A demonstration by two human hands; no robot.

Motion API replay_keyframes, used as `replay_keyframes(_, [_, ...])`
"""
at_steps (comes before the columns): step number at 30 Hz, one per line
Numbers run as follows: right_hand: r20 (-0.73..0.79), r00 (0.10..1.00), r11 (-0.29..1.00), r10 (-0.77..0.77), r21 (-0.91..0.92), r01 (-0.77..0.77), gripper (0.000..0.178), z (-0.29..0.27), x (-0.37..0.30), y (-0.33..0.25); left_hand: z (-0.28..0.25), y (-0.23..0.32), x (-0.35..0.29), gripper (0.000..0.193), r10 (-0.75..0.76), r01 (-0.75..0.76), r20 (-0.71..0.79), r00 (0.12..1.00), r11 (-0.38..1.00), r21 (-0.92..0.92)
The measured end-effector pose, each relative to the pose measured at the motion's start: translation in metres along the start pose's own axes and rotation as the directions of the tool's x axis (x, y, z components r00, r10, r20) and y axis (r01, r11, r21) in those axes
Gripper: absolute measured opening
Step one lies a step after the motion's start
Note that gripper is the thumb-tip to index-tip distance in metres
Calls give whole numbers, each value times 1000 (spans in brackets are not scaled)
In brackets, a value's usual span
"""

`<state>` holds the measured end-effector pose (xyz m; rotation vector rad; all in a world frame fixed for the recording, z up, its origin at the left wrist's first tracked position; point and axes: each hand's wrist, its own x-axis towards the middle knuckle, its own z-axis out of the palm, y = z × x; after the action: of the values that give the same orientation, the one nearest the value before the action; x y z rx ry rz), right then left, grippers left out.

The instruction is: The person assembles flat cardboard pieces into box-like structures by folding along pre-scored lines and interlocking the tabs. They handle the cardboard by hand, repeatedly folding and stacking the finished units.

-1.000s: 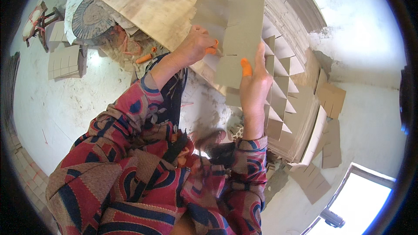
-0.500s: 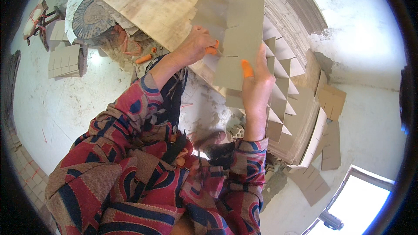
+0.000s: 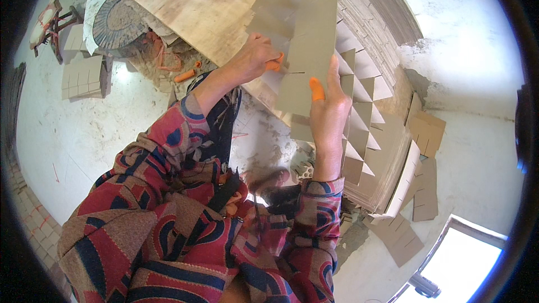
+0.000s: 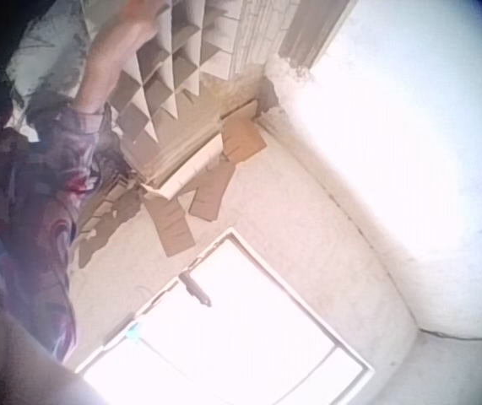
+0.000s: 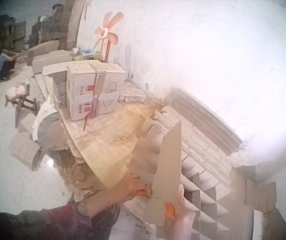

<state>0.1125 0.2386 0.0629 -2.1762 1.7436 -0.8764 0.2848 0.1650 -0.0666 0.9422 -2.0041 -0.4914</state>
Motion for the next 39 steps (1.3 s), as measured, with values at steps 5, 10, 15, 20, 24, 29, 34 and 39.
replay_keyframes(5, [-31, 998, 998, -52, -25, 51, 57, 1, -4, -3, 0, 3, 3, 12, 19, -19, 4, 1000, 1000, 24])
replay_keyframes(10, [21, 999, 999, -46, -8, 46, 56, 9, -2, 4, 1, -2, 0, 13, 20, -20, 5, 1000, 1000, -10])
replay_keyframes(15, [70, 991, 994, -112, 8, 112, 56, 26, 2, 21, 3, -1, 5, 14, 34, -33, -20, 999, 999, 33])
replay_keyframes(20, [142, 983, 991, -113, -57, 122, 56, 38, 10, 37, 6, -2, 8, 14, 29, -30, 8, 1000, 995, 91])
replay_keyframes(24, [274, 951, 989, -143, -4, 149, 63, 32, 22, 22, 0, -1, 3, 10, 11, -10, -12, 1000, 997, 79])
replay_keyframes(29, [325, 945, 991, -30, -112, 70, 65, 59, 9, 36, 8, 1, 8, 3, 69, -64, -53, 996, 994, 89])
replay_keyframes(34, [394, 911, 973, 121, -230, -30, 62, 68, -5, 27, 0, -7, -3, 14, 34, -34, 8, 999, 989, 145])
replay_keyframes(39, [-116, 969, 848, 218, -469, -247, 78, 18, 35, 87, -23, 17, 1, 58, 87, -108, 81, 993, 950, 293])
